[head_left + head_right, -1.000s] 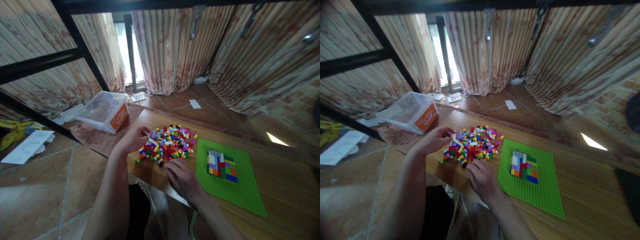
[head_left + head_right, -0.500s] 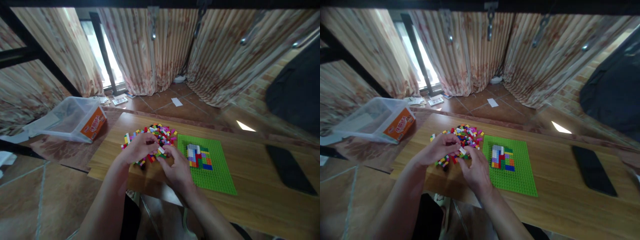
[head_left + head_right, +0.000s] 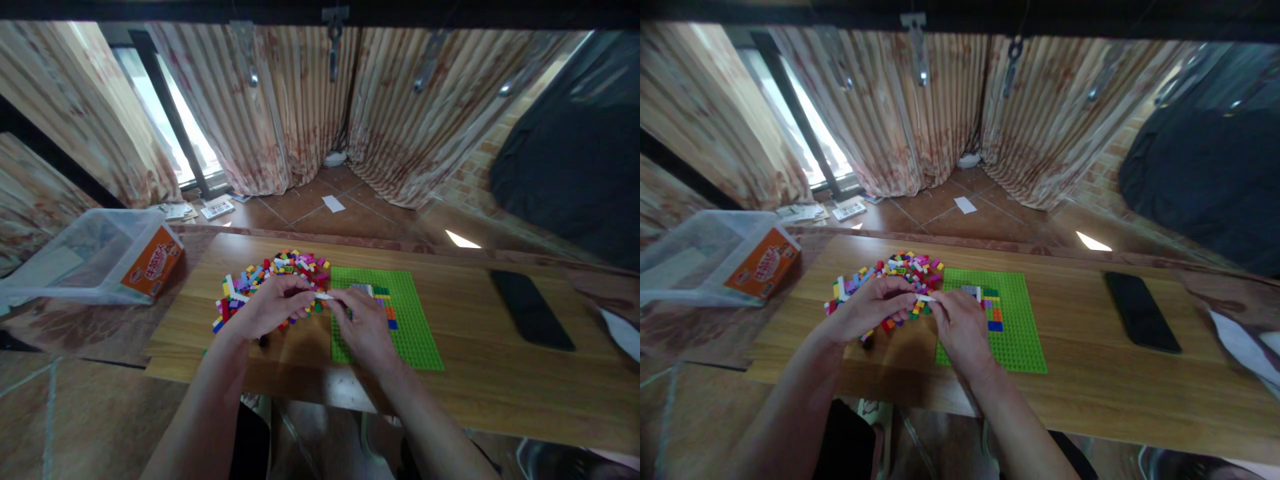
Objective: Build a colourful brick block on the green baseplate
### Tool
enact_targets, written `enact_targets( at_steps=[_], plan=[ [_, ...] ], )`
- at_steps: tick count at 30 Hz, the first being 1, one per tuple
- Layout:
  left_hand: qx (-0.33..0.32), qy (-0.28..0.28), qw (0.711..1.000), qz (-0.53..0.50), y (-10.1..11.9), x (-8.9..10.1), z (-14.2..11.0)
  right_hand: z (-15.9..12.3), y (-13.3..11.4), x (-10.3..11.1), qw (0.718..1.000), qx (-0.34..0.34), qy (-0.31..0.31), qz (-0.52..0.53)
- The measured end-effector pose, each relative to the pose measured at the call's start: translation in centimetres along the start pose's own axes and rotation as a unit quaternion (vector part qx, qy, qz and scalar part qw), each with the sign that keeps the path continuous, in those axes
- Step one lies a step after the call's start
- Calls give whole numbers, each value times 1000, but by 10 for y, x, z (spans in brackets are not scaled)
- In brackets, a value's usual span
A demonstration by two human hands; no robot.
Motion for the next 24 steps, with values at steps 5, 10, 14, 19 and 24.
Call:
enact_targets(
  at_steps=[5, 10, 14, 19, 24],
  plan=[
    [-15, 12, 1000, -14, -2, -3, 3, 4, 46, 52, 992, -92, 77, -33],
    [-26, 15, 1000, 5, -5, -5, 6, -3, 82, 75, 986, -134, 57, -80],
    [-29, 19, 999, 10, -6, -7, 9, -2, 92, 72, 989, -125, 29, -74],
    [-20, 23, 999, 14, -2, -9, 10, 4, 96, 67, 992, -103, -2, -75],
    [-20, 21, 999, 26, 0, -7, 9, 8, 97, 65, 992, -97, -30, -75]
  ],
)
Point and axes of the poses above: each hand's wrist, its own z-axis towards the middle knuckle, its own x-axis out of the back of the hand, y = z × x, the point moved 1 cm from there along z, towards the middle knuckle
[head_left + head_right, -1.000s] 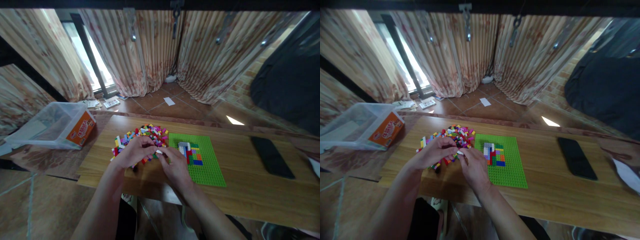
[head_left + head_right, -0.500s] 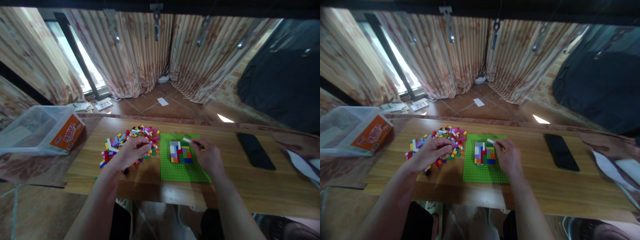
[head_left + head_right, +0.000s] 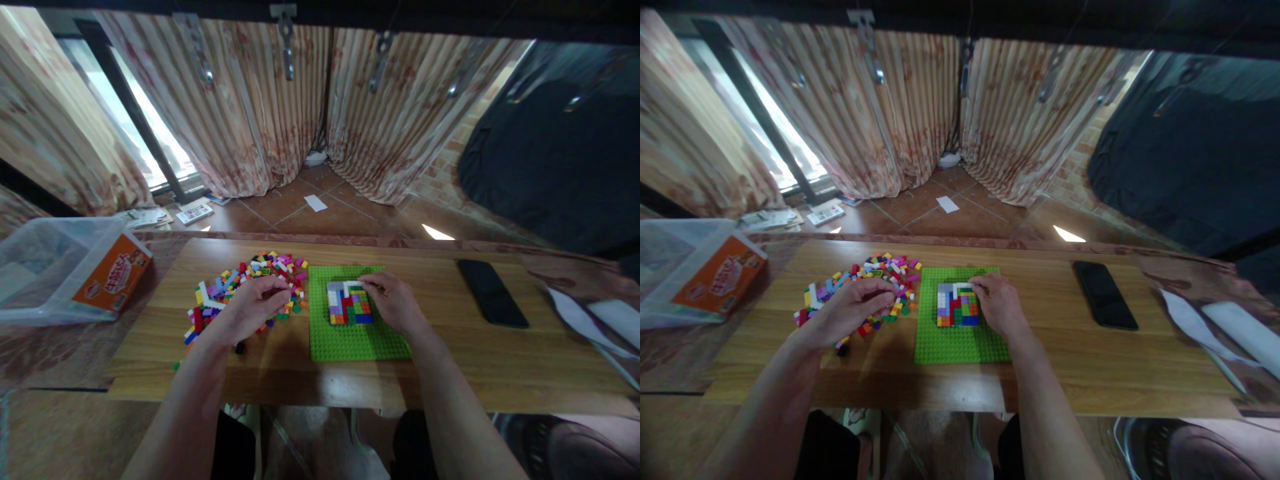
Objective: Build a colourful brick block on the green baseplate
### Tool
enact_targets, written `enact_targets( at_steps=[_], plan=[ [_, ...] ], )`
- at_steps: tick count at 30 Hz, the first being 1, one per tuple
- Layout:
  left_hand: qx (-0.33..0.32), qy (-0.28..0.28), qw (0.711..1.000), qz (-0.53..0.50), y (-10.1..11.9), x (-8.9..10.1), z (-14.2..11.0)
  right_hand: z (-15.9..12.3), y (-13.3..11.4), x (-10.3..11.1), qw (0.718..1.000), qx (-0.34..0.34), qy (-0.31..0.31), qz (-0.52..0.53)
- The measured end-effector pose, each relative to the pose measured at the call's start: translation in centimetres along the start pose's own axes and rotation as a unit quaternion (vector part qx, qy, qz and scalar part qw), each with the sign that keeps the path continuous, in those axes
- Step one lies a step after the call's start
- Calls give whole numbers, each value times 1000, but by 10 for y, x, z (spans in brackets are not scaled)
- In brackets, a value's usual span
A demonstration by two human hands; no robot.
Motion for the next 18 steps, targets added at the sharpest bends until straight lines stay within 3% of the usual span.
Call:
enact_targets(
  at_steps=[7, 18],
  plan=[
    [-1, 6, 1000, 4, -4, 2, 1, -1, 0, 4, 1000, -12, -5, 8],
    [-20, 7, 999, 36, -5, 5, 1, -12, -20, 14, 993, -115, -25, -3]
  ],
)
Point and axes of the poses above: each hand's wrist, its own z-axis towards the middle knuckle, its own x-axis out of the back of the hand, y = z × x, the point moved 1 cm from there along z, towards the middle knuckle
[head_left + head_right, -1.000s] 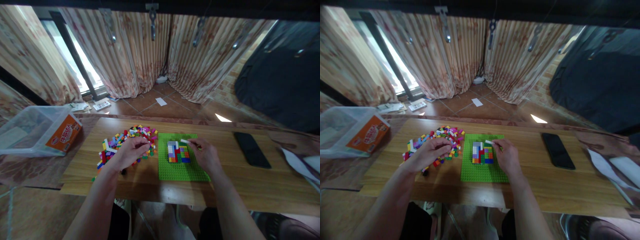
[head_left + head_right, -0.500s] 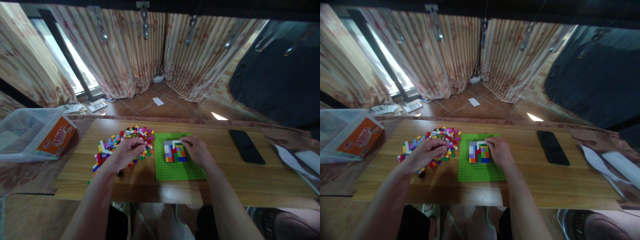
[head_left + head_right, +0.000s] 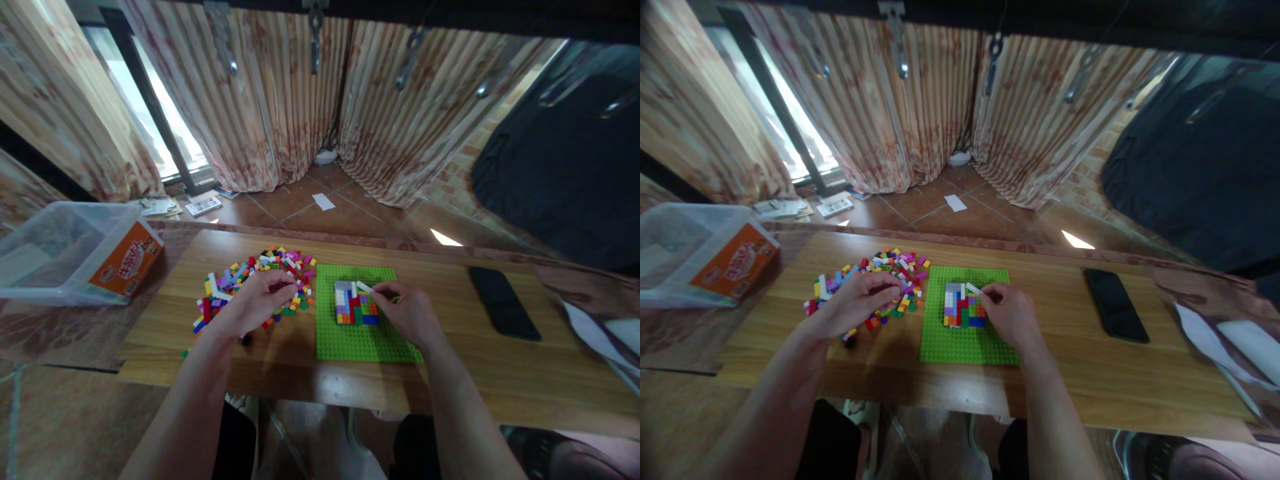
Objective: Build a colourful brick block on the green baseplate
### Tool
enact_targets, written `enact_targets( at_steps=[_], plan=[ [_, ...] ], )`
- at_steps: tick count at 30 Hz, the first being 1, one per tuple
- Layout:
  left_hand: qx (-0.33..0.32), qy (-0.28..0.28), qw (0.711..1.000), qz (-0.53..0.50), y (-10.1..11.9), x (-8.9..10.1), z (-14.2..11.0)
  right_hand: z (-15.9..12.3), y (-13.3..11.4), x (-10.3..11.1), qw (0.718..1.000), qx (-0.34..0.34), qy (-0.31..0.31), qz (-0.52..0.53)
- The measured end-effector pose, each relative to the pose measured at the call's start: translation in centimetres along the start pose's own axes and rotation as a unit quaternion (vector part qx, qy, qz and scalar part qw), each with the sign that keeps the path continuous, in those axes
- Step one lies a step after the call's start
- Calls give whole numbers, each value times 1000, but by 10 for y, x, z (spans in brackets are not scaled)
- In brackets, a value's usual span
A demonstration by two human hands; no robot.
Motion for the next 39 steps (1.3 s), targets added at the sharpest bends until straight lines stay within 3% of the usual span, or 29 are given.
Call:
enact_targets(
  at_steps=[8, 14, 20, 26, 39],
  plan=[
    [7, 6, 1000, 10, 2, -1, -1, -4, -6, 1, 999, 2, -28, 33],
    [7, 22, 1000, -1, 0, -2, -1, -9, -4, -2, 990, 32, -121, 68],
    [9, 20, 1000, -5, 1, -3, -1, -3, 1, -1, 995, 76, -63, 22],
    [10, 22, 1000, -2, -1, -1, -1, 0, 5, -7, 990, 129, -64, 9],
    [15, 27, 999, 27, 1, 2, -2, 5, 6, -8, 987, 135, -80, 38]
  ],
)
Point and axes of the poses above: each hand's wrist, its own z-axis towards the middle knuckle, its own x-axis out of the back of the hand, y = z × x, the point moved 1 cm from there along z, towards the middle knuckle
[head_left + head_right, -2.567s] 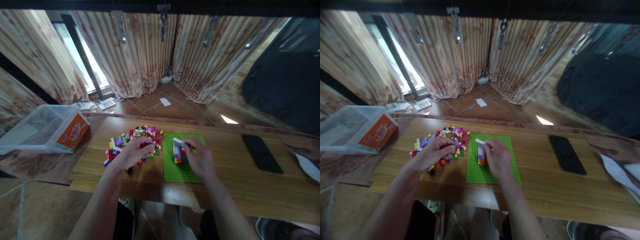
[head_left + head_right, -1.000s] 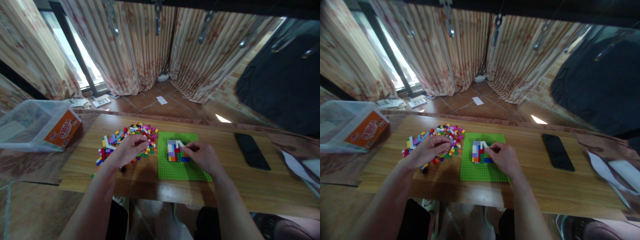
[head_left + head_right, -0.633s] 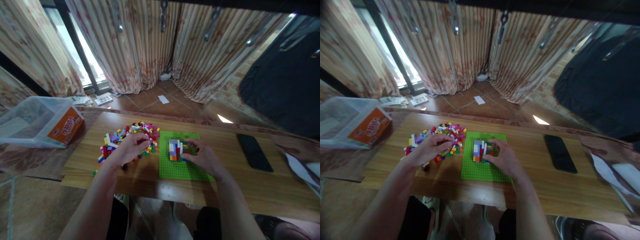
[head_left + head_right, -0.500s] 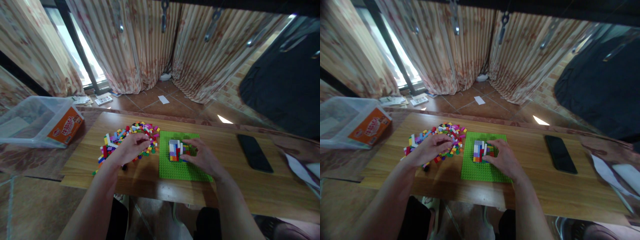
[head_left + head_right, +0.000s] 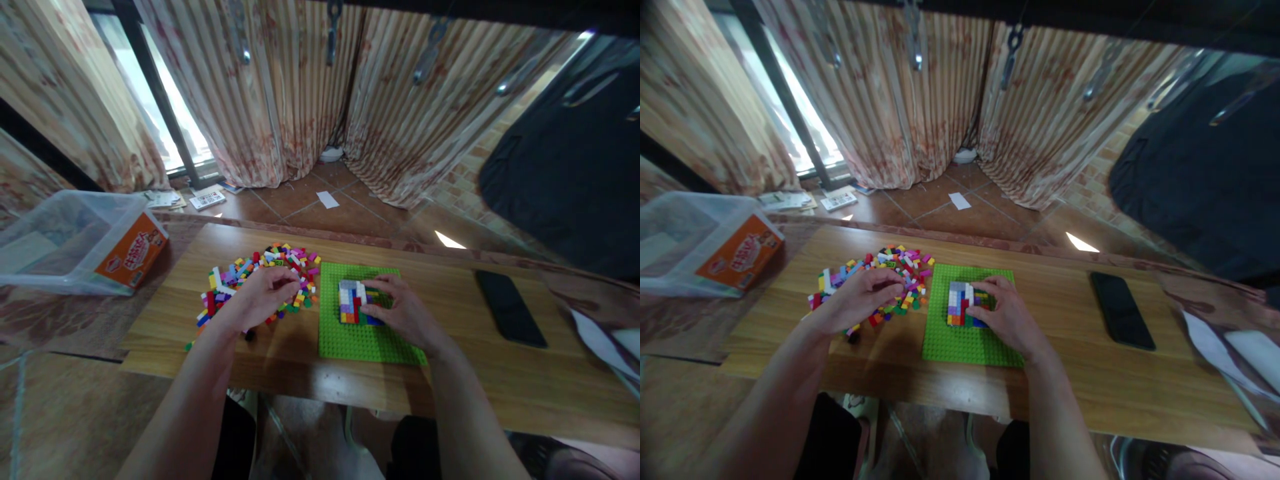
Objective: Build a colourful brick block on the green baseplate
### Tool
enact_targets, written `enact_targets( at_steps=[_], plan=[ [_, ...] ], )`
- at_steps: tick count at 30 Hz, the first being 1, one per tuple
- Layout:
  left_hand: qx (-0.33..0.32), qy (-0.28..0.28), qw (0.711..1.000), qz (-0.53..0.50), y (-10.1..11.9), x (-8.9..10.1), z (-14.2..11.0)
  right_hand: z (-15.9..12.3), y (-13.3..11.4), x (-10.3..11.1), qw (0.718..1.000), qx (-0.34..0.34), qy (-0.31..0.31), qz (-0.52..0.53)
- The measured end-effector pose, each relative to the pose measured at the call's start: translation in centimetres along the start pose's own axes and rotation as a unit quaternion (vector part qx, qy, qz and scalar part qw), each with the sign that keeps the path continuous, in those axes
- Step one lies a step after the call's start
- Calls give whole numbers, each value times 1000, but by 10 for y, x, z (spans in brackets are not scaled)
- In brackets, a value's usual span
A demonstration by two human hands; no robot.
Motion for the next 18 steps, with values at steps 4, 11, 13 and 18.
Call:
enact_targets(
  at_steps=[4, 11, 13, 18],
  plan=[
    [-11, -1, 1000, 6, -1, 0, 0, -1, 0, 0, 1000, -1, -5, -5],
    [-22, -1, 999, 43, -2, 1, 0, -3, -1, 1, 1000, 0, -18, 2],
    [-27, 2, 999, 48, -2, 2, 0, -4, 0, 1, 1000, 2, -17, 7],
    [-23, 2, 999, 38, -4, 2, 0, -6, 1, 0, 1000, -5, -16, 15]
  ],
)
Point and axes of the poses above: each hand's wrist, its own z-axis towards the middle knuckle, its own x-axis out of the back of the hand, y = z × x, the point moved 1 cm from there along z, towards the middle knuckle
